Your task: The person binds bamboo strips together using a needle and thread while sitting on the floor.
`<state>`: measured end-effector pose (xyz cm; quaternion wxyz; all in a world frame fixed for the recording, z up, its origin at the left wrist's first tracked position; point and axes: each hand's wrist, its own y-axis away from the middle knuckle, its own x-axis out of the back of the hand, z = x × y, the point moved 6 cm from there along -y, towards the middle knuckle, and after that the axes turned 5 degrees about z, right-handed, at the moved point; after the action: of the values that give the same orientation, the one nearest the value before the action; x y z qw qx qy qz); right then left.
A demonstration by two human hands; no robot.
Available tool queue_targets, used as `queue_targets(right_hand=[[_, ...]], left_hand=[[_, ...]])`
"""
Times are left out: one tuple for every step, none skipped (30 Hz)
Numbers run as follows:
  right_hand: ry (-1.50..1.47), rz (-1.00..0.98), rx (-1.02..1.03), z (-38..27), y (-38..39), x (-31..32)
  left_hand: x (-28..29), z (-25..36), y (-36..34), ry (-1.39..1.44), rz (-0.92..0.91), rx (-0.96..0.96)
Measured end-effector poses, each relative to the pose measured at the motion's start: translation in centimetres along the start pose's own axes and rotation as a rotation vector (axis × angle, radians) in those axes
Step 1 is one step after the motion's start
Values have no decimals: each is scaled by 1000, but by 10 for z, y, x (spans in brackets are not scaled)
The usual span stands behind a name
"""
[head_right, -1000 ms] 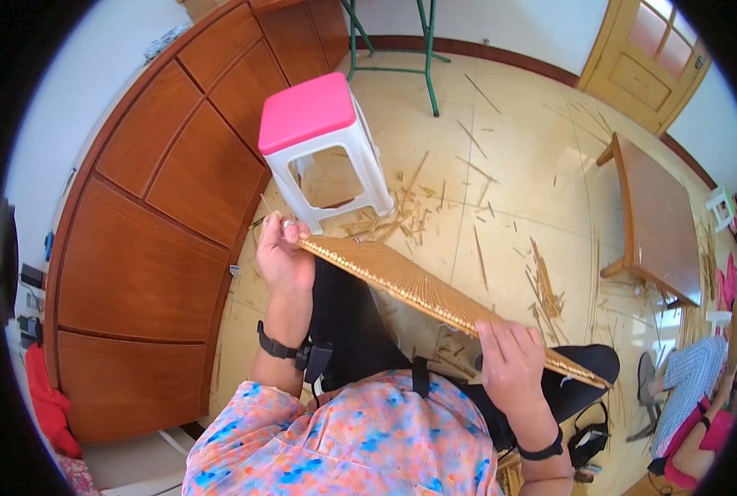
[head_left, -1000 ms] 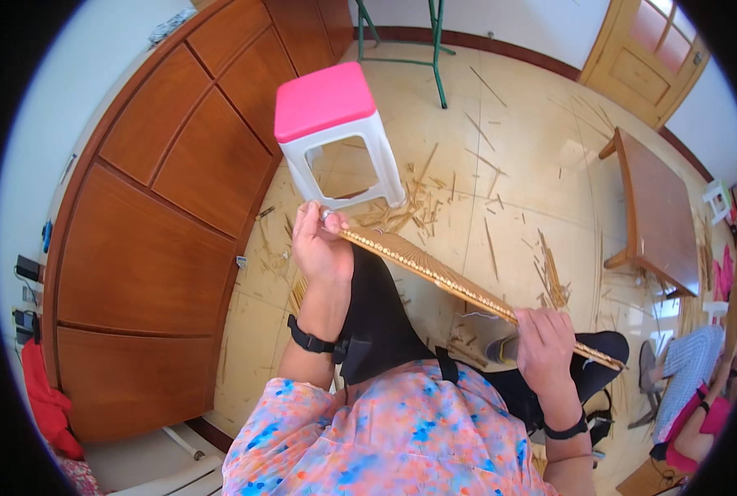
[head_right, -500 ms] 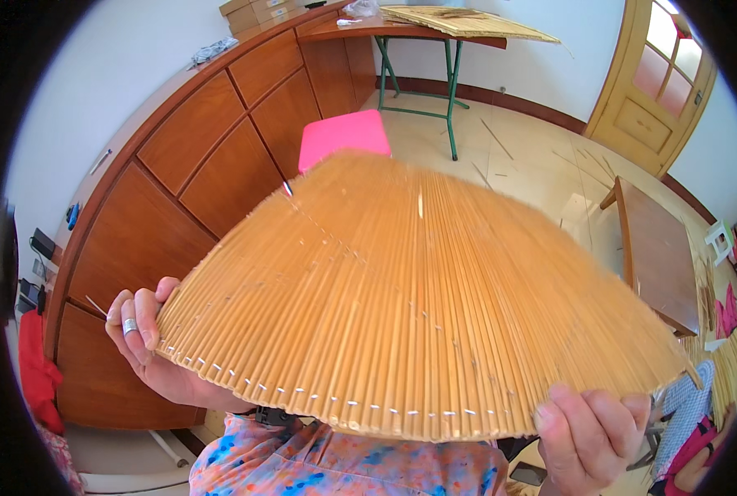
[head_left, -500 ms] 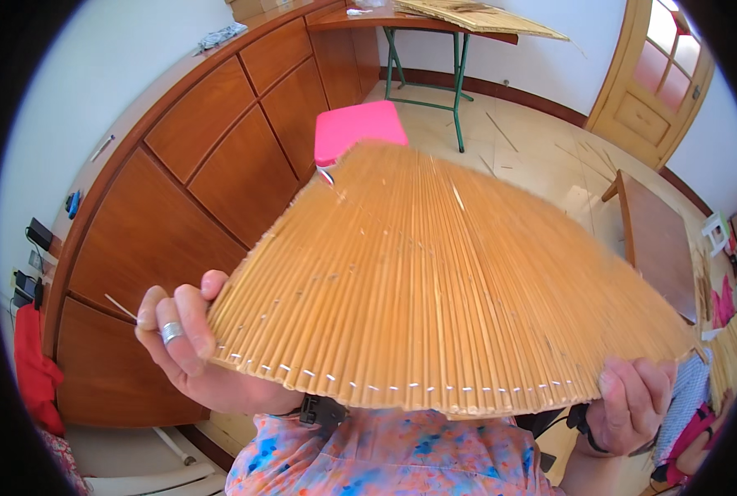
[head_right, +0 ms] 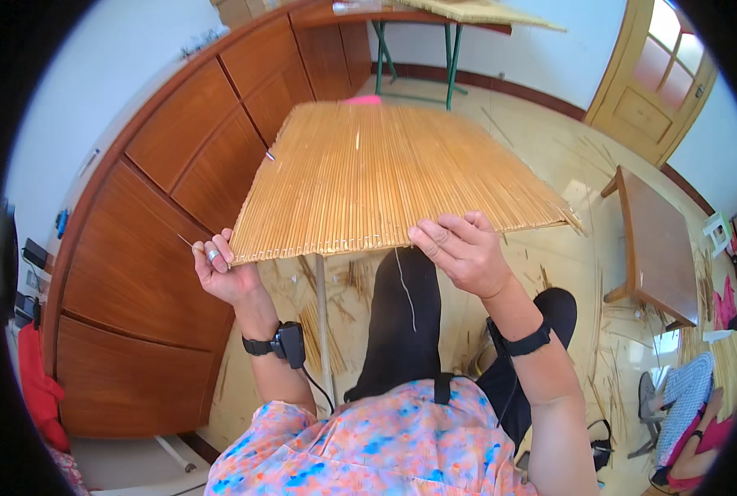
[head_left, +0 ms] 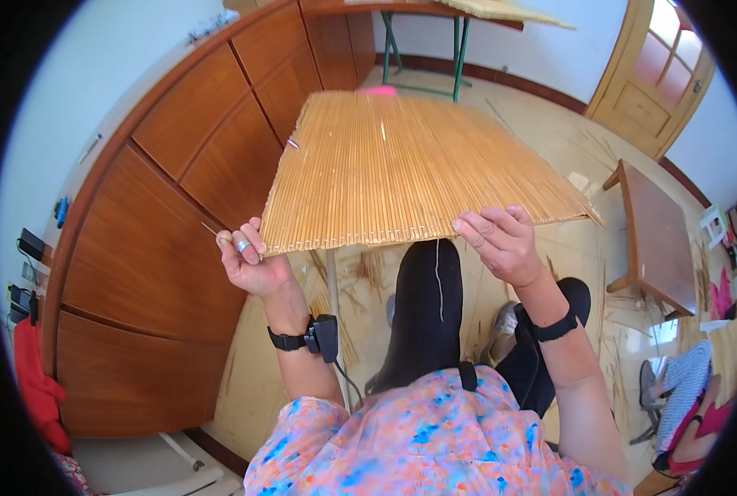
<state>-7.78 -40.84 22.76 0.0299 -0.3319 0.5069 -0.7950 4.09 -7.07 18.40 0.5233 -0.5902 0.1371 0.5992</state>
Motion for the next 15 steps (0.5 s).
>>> queue_targets(right_hand=[[-11,-28,6,-2,6,-7],[-9,-60,8,-2,14,-10],[-19,-92,-16,-6,30,-19],[-45,-121,-44,-6,41,-26],[-63,-163,-59,-8,52,-36],[-74,-196,-64,-11,62,-43],[-98,-227,-83,-17,71,-51],[-130,-252,-103,-21,78,-61],[-143,-267,-108,-21,85,-66],[-156,-281,-112,-22,89,-69],[-153,-270,-138,-23,90,-70],[-166,-281,-146,-26,90,-70],[-148,-283,-188,-25,90,-70],[-125,-281,-226,-24,89,-71],[-133,-287,-228,-29,91,-71]], left_hand=[[10,-2,3,-6,23,11],[16,-8,8,-3,43,32],[28,-12,15,-35,72,58],[40,-18,23,-90,170,96],[54,-20,32,-156,272,141],[68,-20,41,-214,367,177],[102,-19,45,-245,229,261],[111,-13,53,-274,260,278],[116,-18,59,-345,279,351],[122,-22,66,-415,297,425],[126,-24,74,-446,287,532],[131,-23,80,-457,301,540],[135,-24,89,-391,341,598],[139,-26,94,-319,375,650],[141,-25,95,-267,327,642]])
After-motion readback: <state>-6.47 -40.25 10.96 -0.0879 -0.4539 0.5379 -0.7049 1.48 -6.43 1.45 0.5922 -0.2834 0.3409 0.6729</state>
